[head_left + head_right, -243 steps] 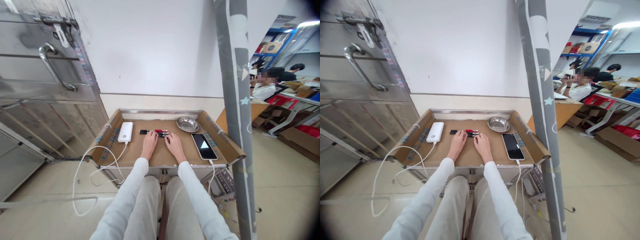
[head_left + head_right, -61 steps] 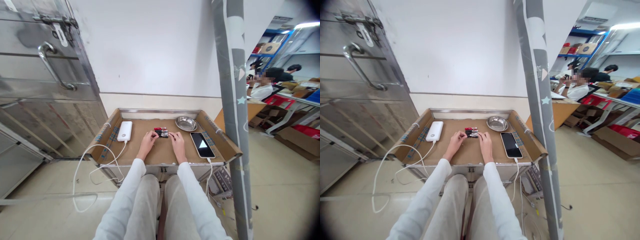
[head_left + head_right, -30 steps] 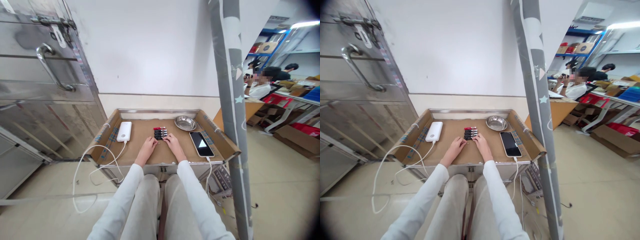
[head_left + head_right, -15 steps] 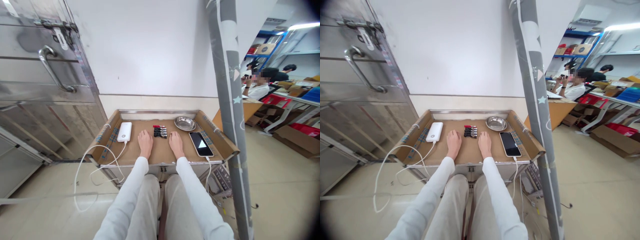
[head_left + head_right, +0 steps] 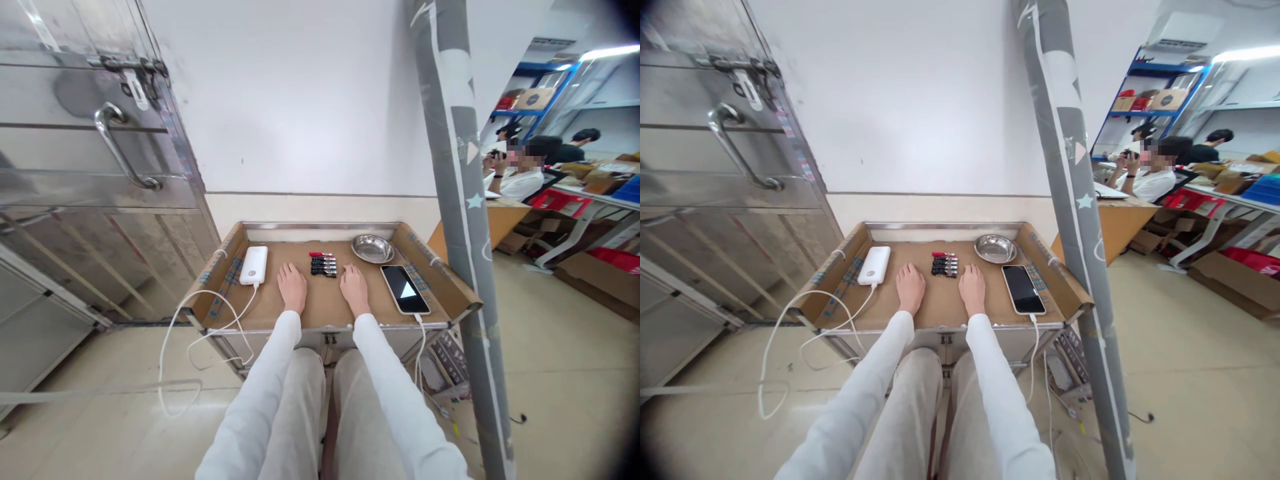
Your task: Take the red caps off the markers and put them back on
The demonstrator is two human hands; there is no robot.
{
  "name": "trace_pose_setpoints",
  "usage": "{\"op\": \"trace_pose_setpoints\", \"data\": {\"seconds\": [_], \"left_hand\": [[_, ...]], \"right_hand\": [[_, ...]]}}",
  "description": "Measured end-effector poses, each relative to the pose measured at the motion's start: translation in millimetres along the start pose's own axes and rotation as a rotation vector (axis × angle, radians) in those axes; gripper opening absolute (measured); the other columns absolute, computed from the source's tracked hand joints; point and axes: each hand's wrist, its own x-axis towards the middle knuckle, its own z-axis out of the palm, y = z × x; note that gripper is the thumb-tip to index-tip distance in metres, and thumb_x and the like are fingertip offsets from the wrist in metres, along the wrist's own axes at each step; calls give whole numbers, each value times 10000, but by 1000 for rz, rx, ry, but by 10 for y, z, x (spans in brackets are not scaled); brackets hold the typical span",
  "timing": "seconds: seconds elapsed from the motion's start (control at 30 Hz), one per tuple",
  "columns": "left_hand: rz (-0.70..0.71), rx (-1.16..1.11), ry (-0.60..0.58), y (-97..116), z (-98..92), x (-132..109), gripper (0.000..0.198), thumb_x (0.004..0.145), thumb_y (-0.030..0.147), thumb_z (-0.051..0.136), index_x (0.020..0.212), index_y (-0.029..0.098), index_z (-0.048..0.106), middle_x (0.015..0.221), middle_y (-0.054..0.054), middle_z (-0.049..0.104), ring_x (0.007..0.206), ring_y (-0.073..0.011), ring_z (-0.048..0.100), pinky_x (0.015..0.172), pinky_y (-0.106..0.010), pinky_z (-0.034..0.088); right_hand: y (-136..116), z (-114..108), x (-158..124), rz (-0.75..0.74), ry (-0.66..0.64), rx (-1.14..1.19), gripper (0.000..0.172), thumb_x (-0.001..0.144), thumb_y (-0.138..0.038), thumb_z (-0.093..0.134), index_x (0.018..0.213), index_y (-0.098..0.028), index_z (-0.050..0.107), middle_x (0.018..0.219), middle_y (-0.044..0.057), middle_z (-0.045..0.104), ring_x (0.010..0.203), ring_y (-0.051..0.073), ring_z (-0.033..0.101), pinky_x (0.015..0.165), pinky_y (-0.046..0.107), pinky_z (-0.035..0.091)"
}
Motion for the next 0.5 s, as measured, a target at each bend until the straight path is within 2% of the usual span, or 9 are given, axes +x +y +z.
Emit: {"op": "trace_pose_setpoints", "data": {"seconds": [0.17, 0.27, 0.33, 0.43, 0.5], "left_hand": [[10, -10, -27, 26, -40, 0, 275, 849, 118, 333, 1044, 67, 521, 1053, -188, 569, 1044, -285, 521, 865, -398, 397], [59, -56, -30, 53, -93, -7, 265, 844, 110, 345, 1047, 79, 513, 1007, -160, 566, 996, -275, 522, 858, -395, 392], [193, -137, -44, 62, -115, -10, 245, 847, 114, 361, 1039, 111, 513, 1000, -132, 560, 983, -259, 513, 863, -384, 391], [445, -291, -128, 53, -96, -7, 181, 853, 129, 400, 977, 159, 527, 981, -92, 556, 955, -226, 509, 862, -354, 402], [500, -364, -166, 40, -57, 0, 143, 854, 150, 439, 960, 173, 532, 973, -80, 549, 946, -217, 510, 867, -355, 412]], "right_hand": [[-71, -119, -1, -26, -38, -39, 269, 847, -88, 401, 1051, -123, 573, 1056, 134, 624, 1003, 203, 542, 871, 299, 367], [-117, -201, -7, -62, -6, -49, 217, 860, -112, 402, 984, -145, 578, 961, 107, 627, 944, 214, 535, 836, 317, 363], [-133, -233, -16, -119, 19, -6, 195, 866, -120, 395, 935, -159, 574, 932, 92, 618, 916, 210, 527, 830, 316, 360], [-131, -227, -30, -246, -8, 96, 200, 860, -104, 387, 893, -179, 569, 907, 67, 605, 886, 194, 521, 830, 299, 365], [-116, -195, -36, -285, -31, 141, 201, 853, -102, 394, 908, -181, 570, 913, 64, 599, 891, 194, 516, 834, 299, 371]]}}
